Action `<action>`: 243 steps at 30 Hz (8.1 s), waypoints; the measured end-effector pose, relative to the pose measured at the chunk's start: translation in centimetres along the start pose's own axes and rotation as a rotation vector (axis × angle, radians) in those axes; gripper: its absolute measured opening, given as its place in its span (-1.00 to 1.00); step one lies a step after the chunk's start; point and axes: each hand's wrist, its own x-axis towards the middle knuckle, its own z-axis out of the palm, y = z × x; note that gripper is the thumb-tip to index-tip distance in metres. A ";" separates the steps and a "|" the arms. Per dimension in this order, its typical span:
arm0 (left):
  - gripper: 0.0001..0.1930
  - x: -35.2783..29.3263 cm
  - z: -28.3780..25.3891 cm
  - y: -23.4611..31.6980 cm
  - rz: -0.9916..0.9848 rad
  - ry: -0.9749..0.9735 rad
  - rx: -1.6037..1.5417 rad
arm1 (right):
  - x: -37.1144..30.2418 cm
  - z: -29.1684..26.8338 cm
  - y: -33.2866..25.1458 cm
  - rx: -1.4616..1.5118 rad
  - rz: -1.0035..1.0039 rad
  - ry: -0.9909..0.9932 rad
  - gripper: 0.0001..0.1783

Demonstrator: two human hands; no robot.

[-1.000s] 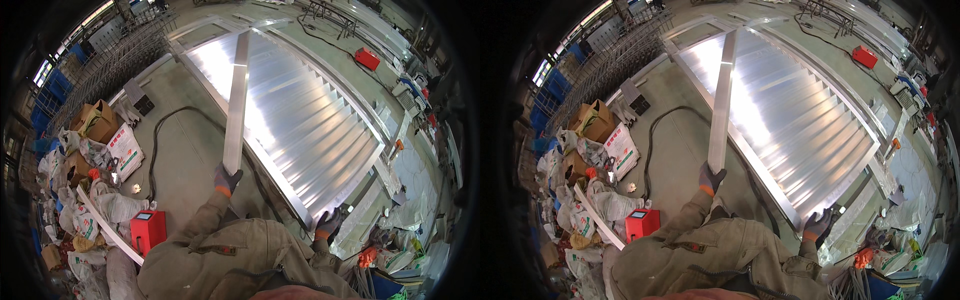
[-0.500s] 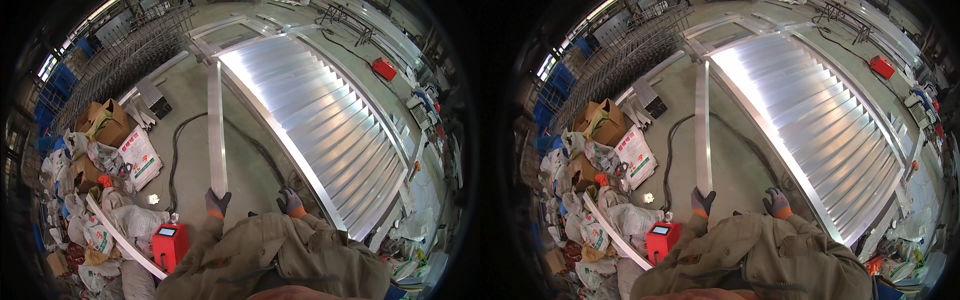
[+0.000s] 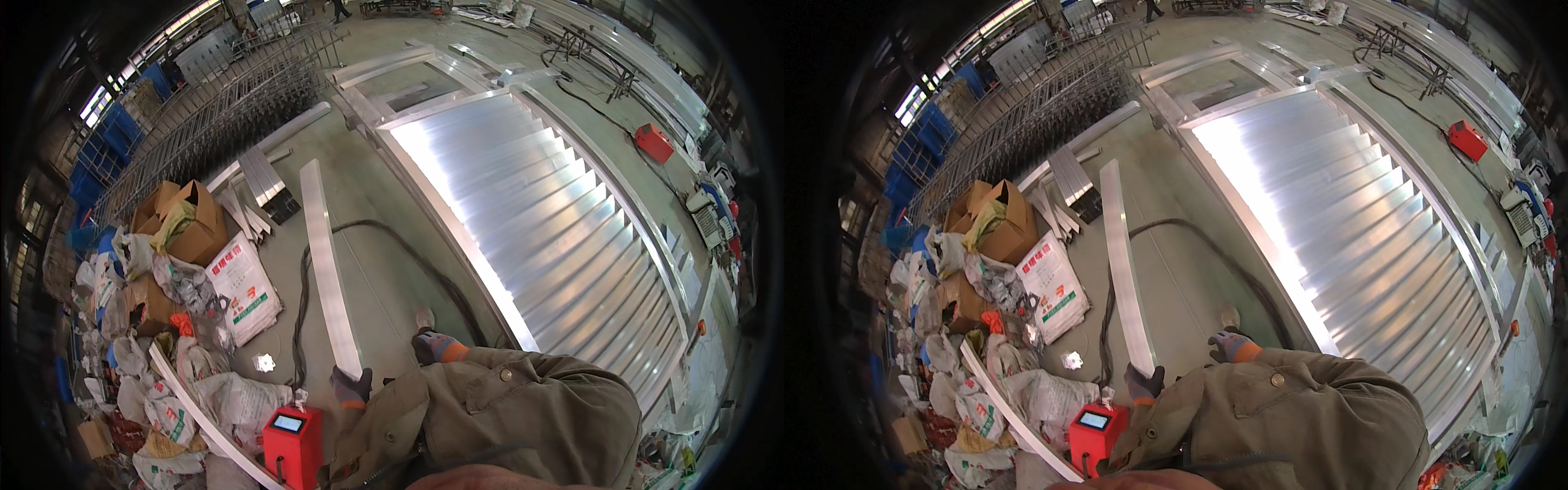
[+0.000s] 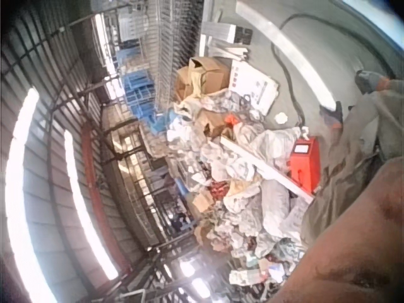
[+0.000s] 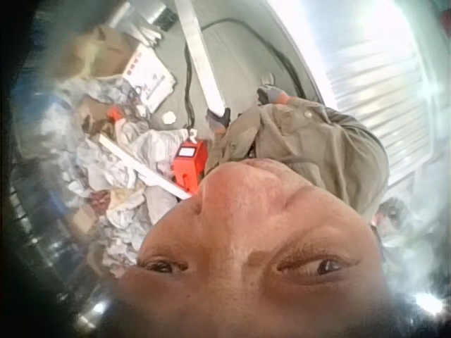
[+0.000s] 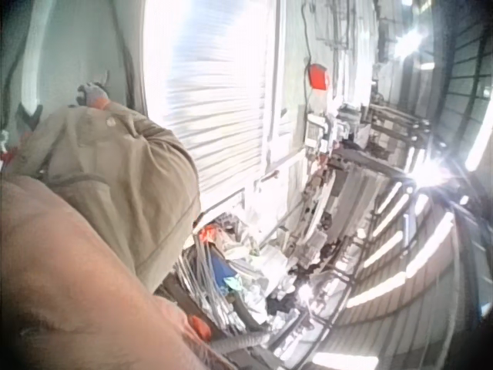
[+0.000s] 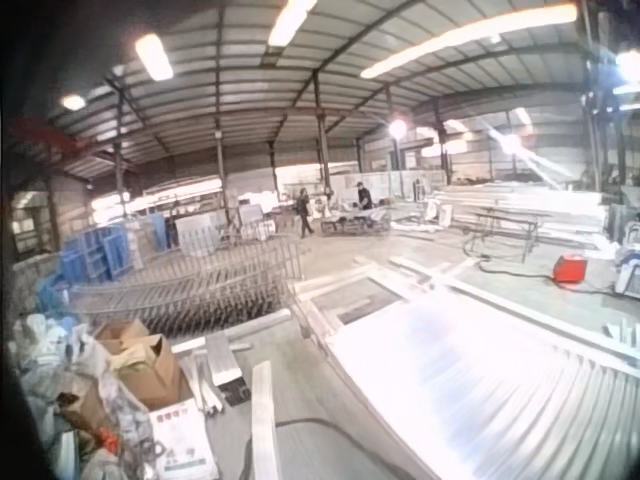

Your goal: The person positions a metal sheet onto a metal frame and uses a welding torch to tack and weld the sheet to the frame. The person repeatedly aligns the sheet and applies welds along the edges, then flips the assembly to continue welding on the other side.

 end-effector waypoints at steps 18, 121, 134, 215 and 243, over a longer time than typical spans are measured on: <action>-0.29 36.0 11.8 22.1 0.364 -0.086 0.074 | 26.0 -30.9 1.8 0.086 0.181 0.308 -0.48; -0.15 93.2 38.0 50.8 1.711 -1.137 0.138 | 57.5 -41.8 3.5 0.109 1.410 1.226 -0.64; -0.22 91.3 32.6 45.8 1.663 -0.998 0.445 | 54.1 -21.6 0.3 0.125 1.327 1.488 -0.54; -0.28 43.2 39.4 43.6 0.239 -0.429 0.425 | -41.9 26.9 -1.8 0.554 2.137 1.925 -0.43; 0.08 -14.0 30.2 24.0 0.922 -0.627 0.553 | -94.1 22.6 25.2 0.586 2.019 0.874 -0.08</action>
